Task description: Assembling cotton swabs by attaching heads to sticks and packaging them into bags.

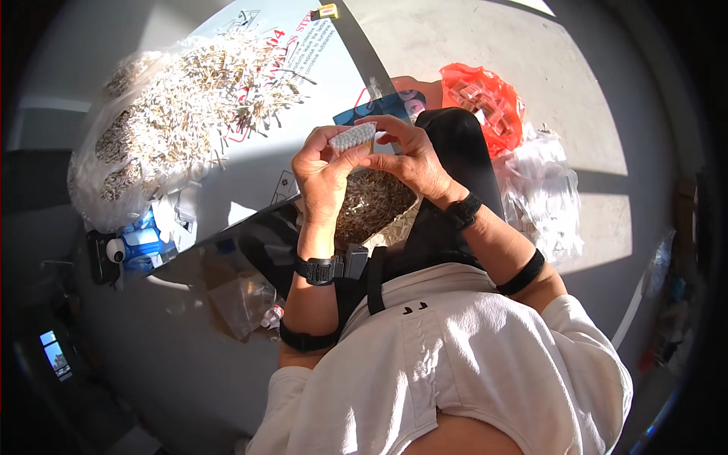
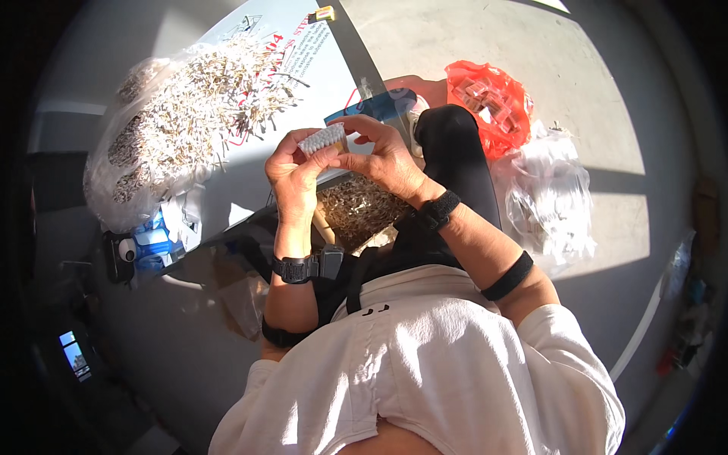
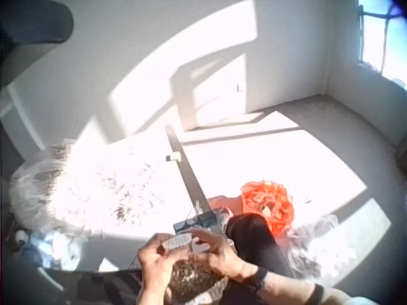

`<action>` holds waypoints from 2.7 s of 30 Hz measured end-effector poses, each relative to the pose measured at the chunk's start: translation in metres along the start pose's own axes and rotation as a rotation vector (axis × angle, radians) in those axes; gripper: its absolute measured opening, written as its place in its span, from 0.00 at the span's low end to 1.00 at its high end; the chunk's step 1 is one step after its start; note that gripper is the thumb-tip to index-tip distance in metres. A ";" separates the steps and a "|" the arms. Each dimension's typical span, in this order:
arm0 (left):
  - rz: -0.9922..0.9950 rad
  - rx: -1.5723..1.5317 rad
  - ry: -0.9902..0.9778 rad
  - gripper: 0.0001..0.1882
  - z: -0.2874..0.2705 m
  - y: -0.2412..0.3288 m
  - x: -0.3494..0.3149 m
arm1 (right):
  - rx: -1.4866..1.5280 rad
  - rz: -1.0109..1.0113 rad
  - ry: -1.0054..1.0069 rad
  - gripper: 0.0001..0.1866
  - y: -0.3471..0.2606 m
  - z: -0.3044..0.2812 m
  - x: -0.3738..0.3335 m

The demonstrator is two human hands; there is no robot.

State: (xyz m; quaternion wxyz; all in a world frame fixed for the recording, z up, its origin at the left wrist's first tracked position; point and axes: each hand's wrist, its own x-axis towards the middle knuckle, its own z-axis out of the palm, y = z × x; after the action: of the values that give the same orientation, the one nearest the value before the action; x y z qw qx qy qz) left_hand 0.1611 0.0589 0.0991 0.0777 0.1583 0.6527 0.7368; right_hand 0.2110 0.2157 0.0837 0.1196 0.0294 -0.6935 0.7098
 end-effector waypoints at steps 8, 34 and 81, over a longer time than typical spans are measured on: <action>0.475 0.276 -0.033 0.18 -0.001 0.058 -0.047 | -0.110 -0.246 -0.064 0.19 -0.067 0.002 -0.031; 0.684 0.614 -0.103 0.14 -0.007 0.122 -0.094 | -0.282 -0.591 -0.320 0.16 -0.116 0.003 -0.055; 0.062 0.026 -0.014 0.09 -0.027 0.089 -0.081 | 0.064 -0.010 -0.281 0.21 -0.084 0.021 -0.047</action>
State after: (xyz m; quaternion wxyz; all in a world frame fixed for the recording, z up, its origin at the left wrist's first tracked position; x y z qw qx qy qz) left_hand 0.2360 -0.0049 0.1735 0.0574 0.1847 0.6565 0.7291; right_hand 0.2716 0.1901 0.1569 0.0239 0.1359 -0.6805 0.7197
